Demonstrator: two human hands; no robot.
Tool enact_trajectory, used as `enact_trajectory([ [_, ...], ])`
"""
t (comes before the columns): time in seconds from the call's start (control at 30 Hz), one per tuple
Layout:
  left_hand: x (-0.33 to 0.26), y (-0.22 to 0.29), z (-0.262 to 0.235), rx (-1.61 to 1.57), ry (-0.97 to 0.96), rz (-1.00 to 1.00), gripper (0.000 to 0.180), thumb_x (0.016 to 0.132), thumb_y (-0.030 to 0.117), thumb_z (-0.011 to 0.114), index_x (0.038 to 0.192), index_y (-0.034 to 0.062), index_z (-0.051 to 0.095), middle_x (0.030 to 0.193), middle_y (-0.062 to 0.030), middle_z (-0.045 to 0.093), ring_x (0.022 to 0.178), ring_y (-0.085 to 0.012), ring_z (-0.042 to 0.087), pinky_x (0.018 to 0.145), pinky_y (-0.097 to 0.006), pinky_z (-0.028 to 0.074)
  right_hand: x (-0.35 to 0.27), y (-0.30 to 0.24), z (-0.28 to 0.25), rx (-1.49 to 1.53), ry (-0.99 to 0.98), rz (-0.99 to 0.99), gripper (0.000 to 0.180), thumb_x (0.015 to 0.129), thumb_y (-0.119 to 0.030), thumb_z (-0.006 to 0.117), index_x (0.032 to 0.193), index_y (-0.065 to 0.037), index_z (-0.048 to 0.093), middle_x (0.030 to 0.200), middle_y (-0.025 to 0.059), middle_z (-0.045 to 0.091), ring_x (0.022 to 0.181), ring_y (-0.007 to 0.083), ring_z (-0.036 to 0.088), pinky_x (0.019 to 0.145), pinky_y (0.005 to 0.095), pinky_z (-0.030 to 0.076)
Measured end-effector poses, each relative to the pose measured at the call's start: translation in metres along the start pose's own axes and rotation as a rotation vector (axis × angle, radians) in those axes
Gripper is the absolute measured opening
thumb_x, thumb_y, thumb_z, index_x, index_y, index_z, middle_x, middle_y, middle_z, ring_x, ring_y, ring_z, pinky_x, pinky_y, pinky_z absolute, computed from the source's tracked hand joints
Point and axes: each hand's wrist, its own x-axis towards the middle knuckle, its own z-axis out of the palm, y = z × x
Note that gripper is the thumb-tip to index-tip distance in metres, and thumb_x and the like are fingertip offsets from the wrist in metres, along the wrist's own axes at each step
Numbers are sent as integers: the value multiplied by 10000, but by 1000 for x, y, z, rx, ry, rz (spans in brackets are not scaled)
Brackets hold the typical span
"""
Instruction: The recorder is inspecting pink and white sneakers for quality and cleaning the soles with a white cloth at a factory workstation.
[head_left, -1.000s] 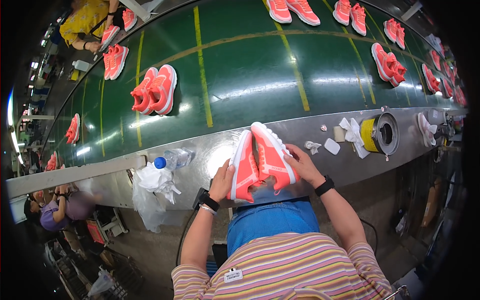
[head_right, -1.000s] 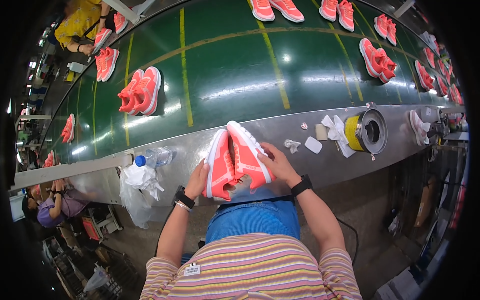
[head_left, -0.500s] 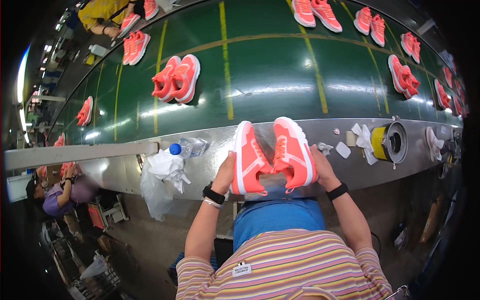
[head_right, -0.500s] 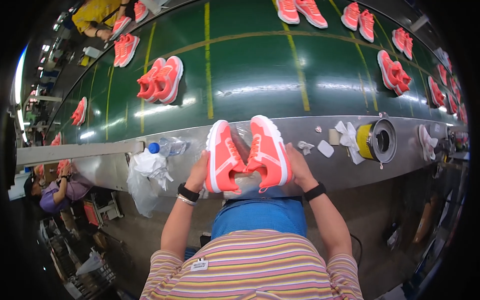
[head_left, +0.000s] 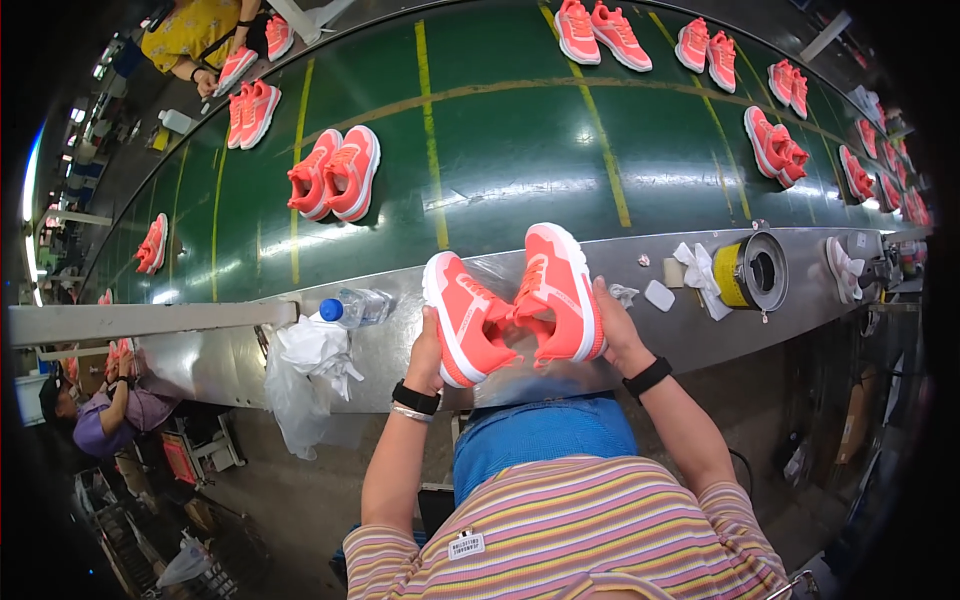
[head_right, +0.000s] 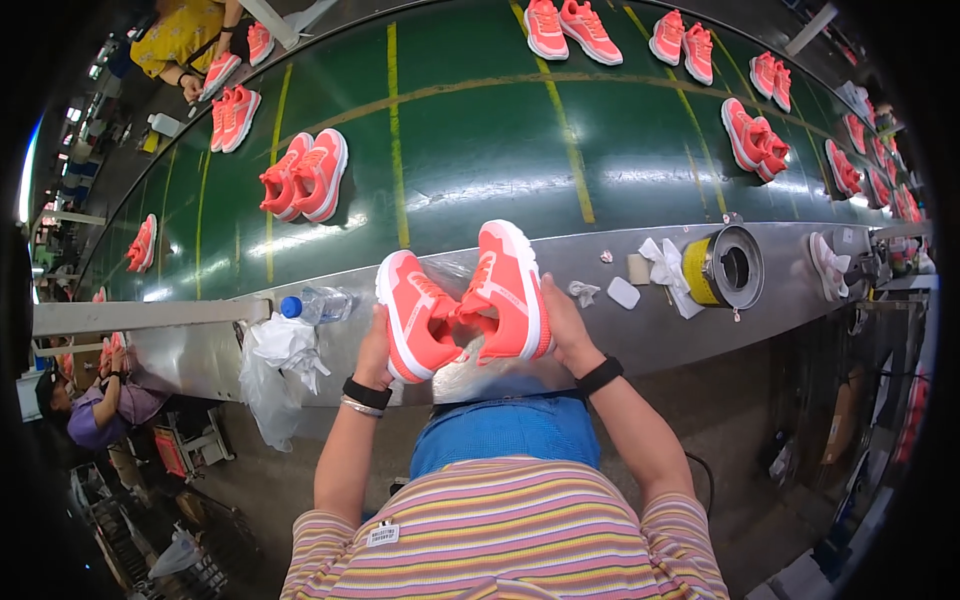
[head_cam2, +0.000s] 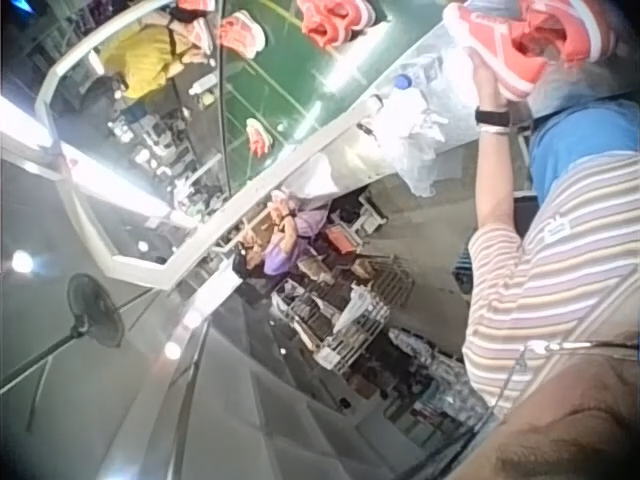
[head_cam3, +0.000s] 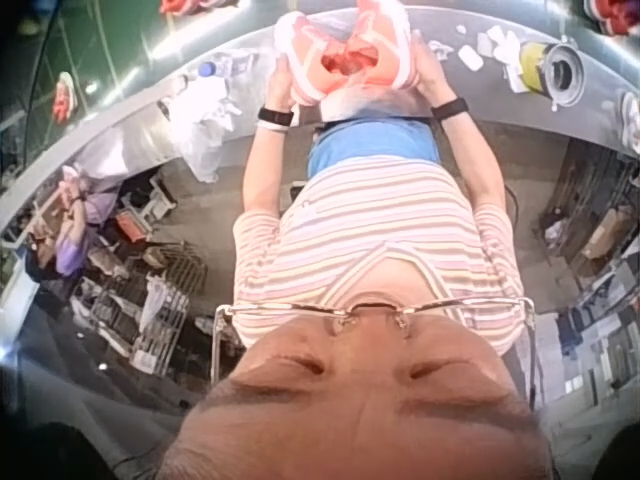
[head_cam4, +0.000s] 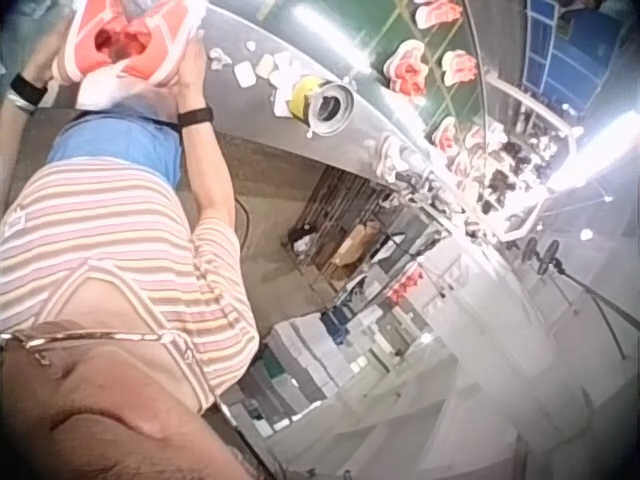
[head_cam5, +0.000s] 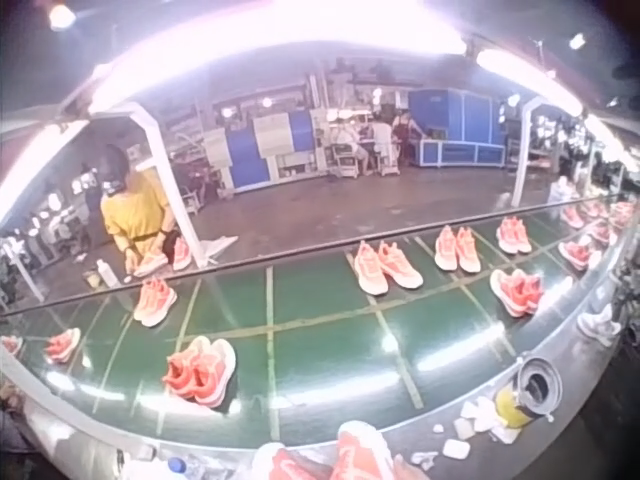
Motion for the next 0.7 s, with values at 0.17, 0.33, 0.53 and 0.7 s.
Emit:
enact_trajectory([
  [0.17,-4,1,21,-220,-3,-14,540,956,432,324,1293,12,375,1270,-135,488,1135,-249,505,961,-361,413,-9,-16,19,219,17,30,510,950,-431,359,1201,-1,463,1147,125,564,1032,190,565,896,327,452],
  [0.33,-3,-11,17,-383,-177,54,568,925,477,382,1309,59,375,1269,-125,488,1110,-255,526,939,-389,443,-7,-5,23,290,46,-14,509,951,-416,367,1230,4,435,1165,135,553,1036,198,566,897,333,455],
  [0.53,18,-49,-38,-288,-75,48,477,938,375,438,1266,29,414,1185,-129,529,1012,-220,555,894,-349,444,-12,1,24,321,-46,15,478,950,-410,378,1180,-2,473,1132,121,569,995,168,579,877,310,464],
  [0.7,-31,-24,-4,679,418,806,359,845,111,552,1152,-36,438,1078,-143,491,938,-201,505,804,-304,437,-15,13,9,323,-80,-3,454,949,-383,401,1209,-16,463,1160,110,561,1028,162,569,891,309,466],
])
